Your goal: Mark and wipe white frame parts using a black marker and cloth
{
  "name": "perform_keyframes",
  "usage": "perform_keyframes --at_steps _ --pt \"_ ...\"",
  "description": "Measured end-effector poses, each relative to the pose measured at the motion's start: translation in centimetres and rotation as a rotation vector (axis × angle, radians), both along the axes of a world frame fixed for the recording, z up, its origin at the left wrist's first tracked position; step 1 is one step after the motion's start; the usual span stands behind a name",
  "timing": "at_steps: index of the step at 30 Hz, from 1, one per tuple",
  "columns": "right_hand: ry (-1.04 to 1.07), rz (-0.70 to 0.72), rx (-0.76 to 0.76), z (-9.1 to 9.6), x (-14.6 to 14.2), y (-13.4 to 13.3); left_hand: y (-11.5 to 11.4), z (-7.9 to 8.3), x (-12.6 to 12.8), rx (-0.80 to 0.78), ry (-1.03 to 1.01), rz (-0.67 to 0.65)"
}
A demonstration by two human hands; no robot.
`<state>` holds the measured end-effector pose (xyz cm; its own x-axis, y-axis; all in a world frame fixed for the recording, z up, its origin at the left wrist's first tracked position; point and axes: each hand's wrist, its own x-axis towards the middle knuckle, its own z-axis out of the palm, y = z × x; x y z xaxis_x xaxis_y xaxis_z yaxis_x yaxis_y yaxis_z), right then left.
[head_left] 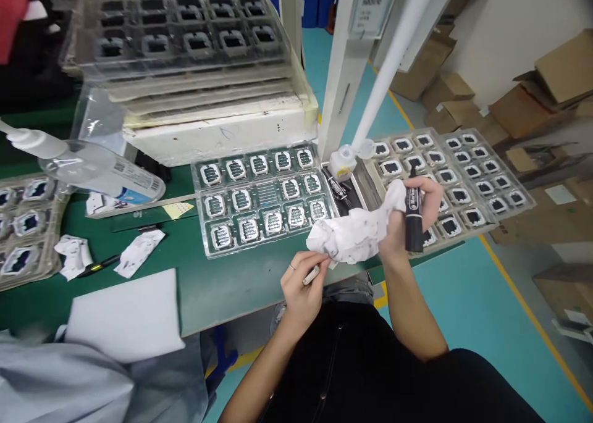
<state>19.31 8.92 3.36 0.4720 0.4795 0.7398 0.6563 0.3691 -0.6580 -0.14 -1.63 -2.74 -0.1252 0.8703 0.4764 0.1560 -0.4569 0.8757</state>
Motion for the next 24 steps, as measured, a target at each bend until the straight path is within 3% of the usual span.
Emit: perform_keyframes --at_steps 5,10,15,24 --pt "-0.145 0.067 -0.047 1.3 -0.6 5.0 0.7 0.1 -0.2 -0.096 -0.019 -0.013" --pt "-0.219 -0.005 -0.364 2.9 -2.0 7.9 0.8 0.1 -0.2 -0.126 -0.043 -0.038" --pt "-0.257 -0.122 -0.574 3.7 -2.5 9.1 0.8 0.3 -0.2 -0.129 -0.058 -0.049" --pt "-0.173 -0.132 -0.677 3.5 -2.5 9.3 0.7 0.3 -0.2 -0.136 -0.070 -0.063"
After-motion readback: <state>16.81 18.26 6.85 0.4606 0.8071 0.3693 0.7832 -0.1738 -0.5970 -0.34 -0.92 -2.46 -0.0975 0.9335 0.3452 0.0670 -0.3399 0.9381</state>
